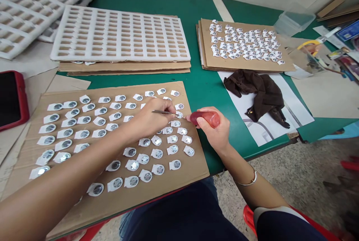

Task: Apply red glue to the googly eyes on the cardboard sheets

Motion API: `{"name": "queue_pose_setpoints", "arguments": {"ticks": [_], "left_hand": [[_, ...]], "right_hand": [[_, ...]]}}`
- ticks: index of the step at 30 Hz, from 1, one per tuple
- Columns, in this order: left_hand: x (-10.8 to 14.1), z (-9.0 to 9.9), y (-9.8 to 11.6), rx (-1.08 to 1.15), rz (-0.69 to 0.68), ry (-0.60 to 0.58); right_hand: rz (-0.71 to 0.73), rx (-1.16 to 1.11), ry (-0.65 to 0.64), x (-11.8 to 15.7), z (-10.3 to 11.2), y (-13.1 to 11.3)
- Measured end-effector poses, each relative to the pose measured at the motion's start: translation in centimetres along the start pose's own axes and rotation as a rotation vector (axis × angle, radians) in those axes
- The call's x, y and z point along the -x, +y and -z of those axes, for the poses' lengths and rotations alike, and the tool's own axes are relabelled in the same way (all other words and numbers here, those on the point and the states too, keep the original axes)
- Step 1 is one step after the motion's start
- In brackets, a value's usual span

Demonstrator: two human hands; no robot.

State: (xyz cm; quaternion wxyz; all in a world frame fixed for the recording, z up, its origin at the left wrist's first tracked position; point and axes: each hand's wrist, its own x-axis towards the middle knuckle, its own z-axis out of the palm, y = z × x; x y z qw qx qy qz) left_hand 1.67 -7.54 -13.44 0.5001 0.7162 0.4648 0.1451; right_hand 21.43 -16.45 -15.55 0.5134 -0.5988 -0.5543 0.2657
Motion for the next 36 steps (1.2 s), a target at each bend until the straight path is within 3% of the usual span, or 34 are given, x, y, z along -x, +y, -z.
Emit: {"name": "queue_pose_setpoints", "arguments": {"ticks": [13,36], "left_hand": [[-0.1,-0.2,-0.6,0.003,-0.015,-0.003],[-0.1,0.2,0.2,0.026,0.017,-0.008]], "right_hand": [[-0.008,0.004,-0.026,0.1,0.0,0.0],[0.097,0.045,-0.028,-0.2,-0.5,-0.5]]}}
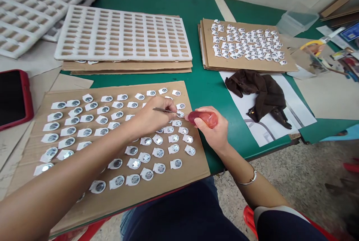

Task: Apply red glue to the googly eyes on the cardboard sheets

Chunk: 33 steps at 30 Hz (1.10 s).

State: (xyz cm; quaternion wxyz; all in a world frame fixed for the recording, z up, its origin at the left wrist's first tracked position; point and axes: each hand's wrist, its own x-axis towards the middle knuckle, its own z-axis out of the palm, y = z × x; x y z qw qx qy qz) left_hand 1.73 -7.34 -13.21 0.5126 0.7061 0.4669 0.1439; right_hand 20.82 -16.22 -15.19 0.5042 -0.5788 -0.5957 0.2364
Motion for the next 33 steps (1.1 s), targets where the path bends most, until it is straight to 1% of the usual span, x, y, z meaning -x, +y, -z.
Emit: {"name": "queue_pose_setpoints", "arguments": {"ticks": [2,4,7,10,12,14,17,19,21,24,26,29,33], "left_hand": [[-0.1,-0.1,-0.2,0.005,-0.01,0.005],[-0.1,-0.2,-0.2,0.005,-0.013,0.003],[0.2,-0.2,0.2,-0.005,-0.005,0.02],[1.4,0.0,1.0,0.006,-0.019,0.088],[2.8,0.1,1.5,0.035,-0.009,0.141],[4.3,0.1,1.6,0.04,0.009,0.187],[6.0,-0.6,1.2,-0.013,-0.009,0.206],[6.5,-1.4,0.8,-0.067,-0.024,0.185],[6.6,-2.3,0.5,-0.117,-0.036,0.175],[6.4,-3.1,0.8,-0.153,-0.061,0.19],[6.3,-3.2,1.1,-0.173,-0.072,0.197],[6.1,-3.2,1.4,-0.208,-0.079,0.21],[5.9,-3.1,1.2,-0.233,-0.069,0.221]], "right_hand": [[-0.031,-0.034,0.0,0.1,-0.1,0.0],[-0.097,-0.106,0.011,0.1,-0.1,0.0],[-0.239,-0.312,0.078,-0.1,0.2,0.2],[-0.345,-0.534,0.175,-1.0,1.4,0.2],[-0.377,-0.604,0.207,-2.1,2.6,-0.2],[-0.354,-0.593,0.185,-3.4,3.7,-1.0],[-0.236,-0.505,0.112,-5.8,4.4,-2.7],[-0.169,-0.466,0.093,-7.2,3.9,-3.7],[-0.129,-0.441,0.096,-8.0,2.6,-4.1],[-0.105,-0.415,0.096,-8.1,0.6,-3.5],[-0.09,-0.395,0.065,-7.6,-0.2,-2.6],[-0.067,-0.368,0.021,-6.9,-0.3,-1.4],[-0.075,-0.378,0.035,-6.9,0.3,-0.9]]}}
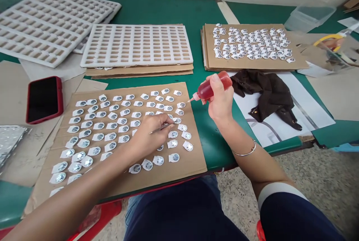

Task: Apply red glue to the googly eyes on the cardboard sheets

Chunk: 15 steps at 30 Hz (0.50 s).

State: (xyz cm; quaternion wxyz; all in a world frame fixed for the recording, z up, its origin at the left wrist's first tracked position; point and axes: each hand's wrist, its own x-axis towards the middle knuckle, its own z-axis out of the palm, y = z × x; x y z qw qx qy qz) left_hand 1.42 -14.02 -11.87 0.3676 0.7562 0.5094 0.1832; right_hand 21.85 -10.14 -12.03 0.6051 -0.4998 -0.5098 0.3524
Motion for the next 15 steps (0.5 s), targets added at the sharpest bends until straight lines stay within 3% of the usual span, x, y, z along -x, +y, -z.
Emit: {"name": "queue_pose_setpoints", "arguments": {"ticks": [15], "left_hand": [[-0.24,0.09,0.65,-0.033,0.031,-0.042]], "right_hand": [[-0.061,-0.085,0.034,0.34,-0.41,-0.56]]}}
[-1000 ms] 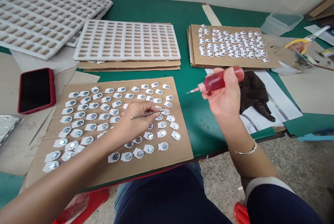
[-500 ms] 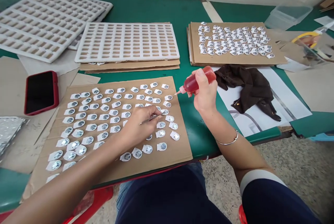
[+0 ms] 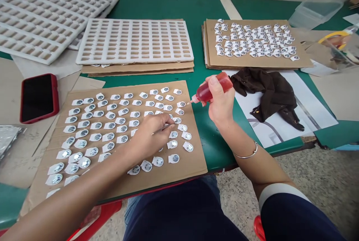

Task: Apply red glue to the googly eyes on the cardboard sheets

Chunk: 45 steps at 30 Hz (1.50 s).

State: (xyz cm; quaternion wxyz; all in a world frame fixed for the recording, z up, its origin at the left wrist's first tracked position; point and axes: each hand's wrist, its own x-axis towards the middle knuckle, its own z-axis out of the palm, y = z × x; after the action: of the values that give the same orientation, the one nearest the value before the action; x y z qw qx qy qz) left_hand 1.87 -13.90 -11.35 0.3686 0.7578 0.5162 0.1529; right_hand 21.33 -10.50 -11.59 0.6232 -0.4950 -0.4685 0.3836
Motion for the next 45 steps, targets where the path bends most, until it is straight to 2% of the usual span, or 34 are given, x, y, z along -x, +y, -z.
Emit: {"name": "queue_pose_setpoints", "arguments": {"ticks": [3,7,11,14,16,21,28,45], "left_hand": [[-0.1,0.0,0.3,-0.042,-0.031,0.007],[0.1,-0.3,0.5,-0.161,-0.19,-0.027],[1.0,-1.0,1.1,-0.437,-0.287,-0.122],[1.6,-1.8,1.7,-0.675,-0.315,-0.173],[2.0,-2.5,1.9,-0.773,-0.373,-0.121],[2.6,-4.3,1.3,-0.922,-0.574,0.156],[2.8,-4.9,0.9,-0.962,-0.631,0.252],[2.8,-5.3,0.7,-0.922,-0.625,0.237]], "right_hand": [[-0.016,-0.017,-0.016,0.3,-0.3,0.1],[-0.047,0.062,-0.065,0.8,-0.8,0.7],[-0.084,0.129,-0.197,1.6,-1.3,1.4],[-0.009,0.213,-0.253,2.1,-1.6,1.7],[0.064,0.286,-0.264,2.2,-1.8,1.8],[0.144,0.377,-0.296,2.3,-2.2,2.0],[0.162,0.424,-0.299,2.4,-2.4,2.0],[0.179,0.46,-0.305,2.5,-2.5,2.3]]}}
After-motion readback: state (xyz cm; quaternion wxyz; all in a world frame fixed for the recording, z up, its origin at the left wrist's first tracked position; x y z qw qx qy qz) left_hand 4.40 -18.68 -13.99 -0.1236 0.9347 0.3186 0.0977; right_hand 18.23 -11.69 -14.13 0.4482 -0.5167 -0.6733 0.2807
